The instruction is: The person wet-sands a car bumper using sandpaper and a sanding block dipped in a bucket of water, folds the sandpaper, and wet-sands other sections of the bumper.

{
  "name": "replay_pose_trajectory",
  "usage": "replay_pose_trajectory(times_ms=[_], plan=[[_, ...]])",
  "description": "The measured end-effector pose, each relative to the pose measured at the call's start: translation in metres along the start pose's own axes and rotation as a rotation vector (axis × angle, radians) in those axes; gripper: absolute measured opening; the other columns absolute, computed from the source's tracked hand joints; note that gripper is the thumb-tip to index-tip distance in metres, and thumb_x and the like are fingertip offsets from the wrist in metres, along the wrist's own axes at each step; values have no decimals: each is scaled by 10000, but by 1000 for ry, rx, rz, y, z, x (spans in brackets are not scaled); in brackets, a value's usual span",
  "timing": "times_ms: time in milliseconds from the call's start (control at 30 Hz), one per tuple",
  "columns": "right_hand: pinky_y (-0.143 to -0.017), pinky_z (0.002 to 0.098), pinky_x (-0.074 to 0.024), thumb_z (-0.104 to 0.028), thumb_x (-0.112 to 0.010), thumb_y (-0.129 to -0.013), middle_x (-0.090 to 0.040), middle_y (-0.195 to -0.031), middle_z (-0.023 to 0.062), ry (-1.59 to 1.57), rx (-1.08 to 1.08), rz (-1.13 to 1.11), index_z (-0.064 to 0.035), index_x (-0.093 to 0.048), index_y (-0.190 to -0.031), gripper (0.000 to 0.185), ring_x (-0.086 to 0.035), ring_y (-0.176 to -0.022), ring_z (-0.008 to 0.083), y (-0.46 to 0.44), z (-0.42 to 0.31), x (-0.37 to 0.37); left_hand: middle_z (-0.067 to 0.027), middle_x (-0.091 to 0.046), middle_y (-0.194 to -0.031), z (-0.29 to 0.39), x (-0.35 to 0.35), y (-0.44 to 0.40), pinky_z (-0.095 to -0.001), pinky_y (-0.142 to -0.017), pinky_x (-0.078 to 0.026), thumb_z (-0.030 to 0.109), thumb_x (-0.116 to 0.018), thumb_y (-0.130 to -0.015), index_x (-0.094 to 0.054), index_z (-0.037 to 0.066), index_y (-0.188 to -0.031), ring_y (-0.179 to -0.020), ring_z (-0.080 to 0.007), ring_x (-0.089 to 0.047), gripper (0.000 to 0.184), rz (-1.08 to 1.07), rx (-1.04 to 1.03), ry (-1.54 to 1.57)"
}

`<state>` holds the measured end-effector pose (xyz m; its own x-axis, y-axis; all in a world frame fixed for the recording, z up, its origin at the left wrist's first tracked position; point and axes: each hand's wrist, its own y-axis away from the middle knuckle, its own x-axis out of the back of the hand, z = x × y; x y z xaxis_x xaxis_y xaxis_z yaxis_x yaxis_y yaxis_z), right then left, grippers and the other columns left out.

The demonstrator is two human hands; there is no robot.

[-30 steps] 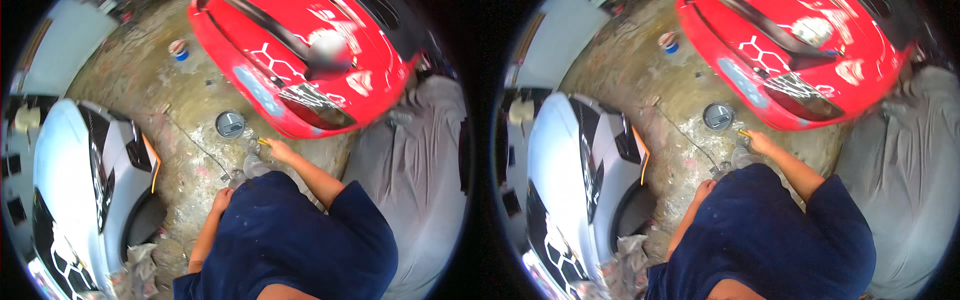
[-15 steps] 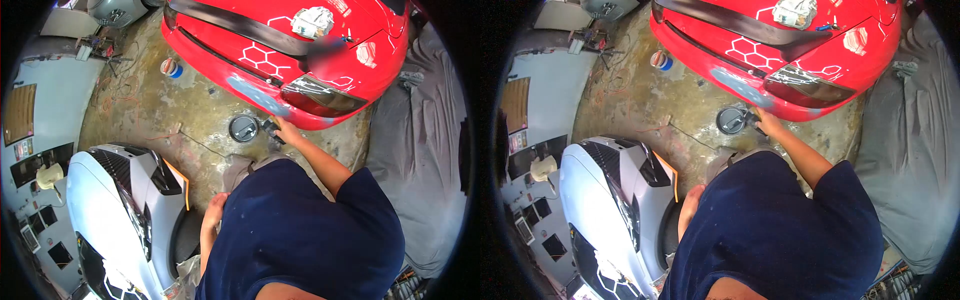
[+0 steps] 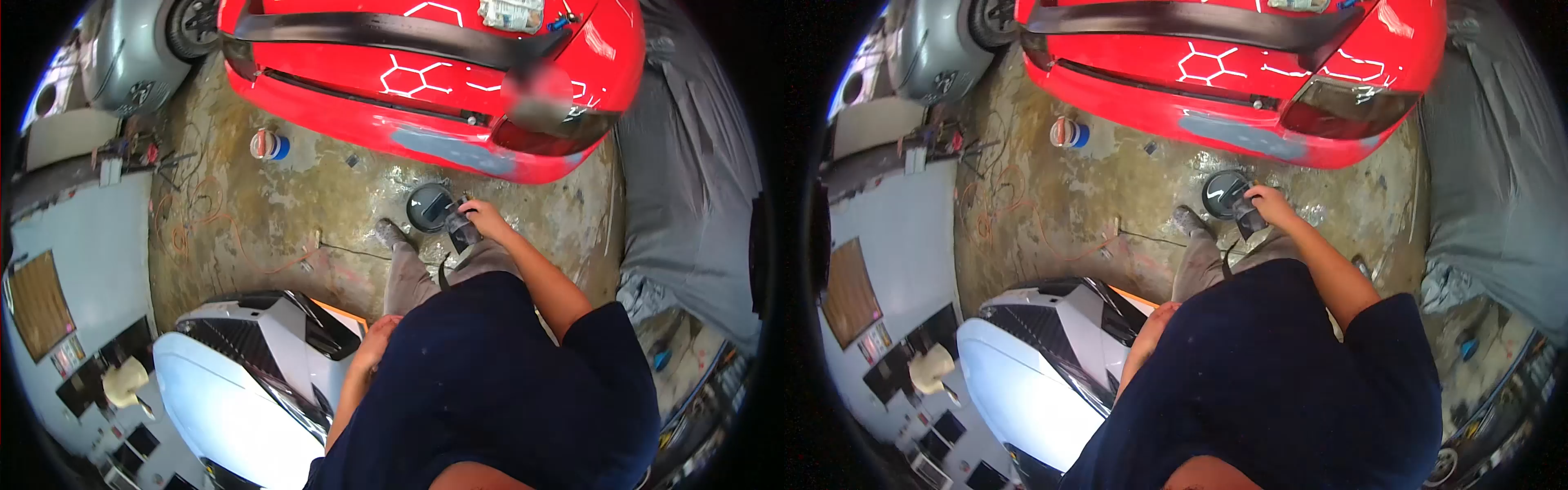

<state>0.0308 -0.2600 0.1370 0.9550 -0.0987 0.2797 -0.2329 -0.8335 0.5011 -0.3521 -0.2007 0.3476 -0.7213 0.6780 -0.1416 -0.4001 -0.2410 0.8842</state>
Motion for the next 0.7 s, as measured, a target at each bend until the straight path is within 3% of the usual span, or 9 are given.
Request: replay_pose_trajectory(times_ms=[133,233,267,400,500,567,600,633,700], plan=[[-958,419,-495,49,-513,-838,-526,-1403,86,-833,-600,-13,-50,-263,-1575,784,-522,-1255,256,34,-26,-44,-26,-706,-1003,7,70,-19,-249,-870,-483,205,-505,-1031,-684,21,-1118,-930,-109,-625,271,-156,121,-152],[-819,300,-511,41,-491,-833,-581,-1269,127,-641,-422,194,-41,-311,-1561,754,-606,-1018,203,48,-10,-91,-31,-694,-1031,16,97,-28,-267,-900,-477,234,-520,-1018,-687,31,-1077,-982,-121,-615,269,-294,215,-163],[-740,286,-490,47,-518,-848,-625,-1056,89,-614,-427,240,-27,-462,-1442,601,-589,-884,153,50,4,-104,-28,-693,-1019,14,104,-30,-270,-894,-479,238,-520,-1021,-689,38,-1068,-975,-118,-614,266,-335,232,-201],[-678,274,-462,-39,-695,-852,-608,-934,52,-481,-379,430,-23,-608,-1059,226,-557,-795,125,53,10,-137,-10,-684,-983,8,133,-40,-269,-876,-480,269,-526,-1032,-694,60,-1074,-965,-96,-602,271,-395,231,-267],[-745,323,-483,-85,-747,-844,-636,-939,96,-197,-418,377,-8,-632,-1016,221,-588,-834,179,55,32,-148,-55,-691,-1023,2,150,-45,-308,-911,-490,211,-527,-1015,-692,56,-1089,-1001,-168,-632,238,-470,188,-328],[-876,392,-480,-183,-778,-840,-671,-1012,172,221,-214,436,1,-669,-1039,292,-615,-951,295,59,54,-154,-97,-690,-1070,-12,159,-55,-346,-955,-482,163,-520,-995,-689,52,-1099,-1055,-234,-634,228,-610,-240,-640],[-976,432,-440,-269,-769,-844,-677,-1108,218,98,-306,388,8,-685,-1118,398,-588,-1062,389,61,17,-145,-118,-689,-1094,-14,166,-58,-365,-977,-478,140,-516,-985,-687,50,-1104,-1082,-267,-635,227,-631,-451,-808],[-975,438,-449,-307,-741,-866,-678,-1115,230,90,-169,383,25,-685,-1142,436,-597,-1070,387,54,23,-143,-161,-669,-1160,-13,164,-51,-405,-1044,-443,99,-534,-929,-681,45,-1127,-1165,-331,-601,253,-562,-335,-838],[-859,414,-493,-327,-736,-870,-667,-1019,225,116,-532,125,62,-660,-1098,457,-625,-925,312,35,32,-125,-182,-648,-1192,-4,155,-40,-432,-996,-470,147,-528,-907,-678,27,-1104,-1125,-355,-601,275,-417,-87,-567]])
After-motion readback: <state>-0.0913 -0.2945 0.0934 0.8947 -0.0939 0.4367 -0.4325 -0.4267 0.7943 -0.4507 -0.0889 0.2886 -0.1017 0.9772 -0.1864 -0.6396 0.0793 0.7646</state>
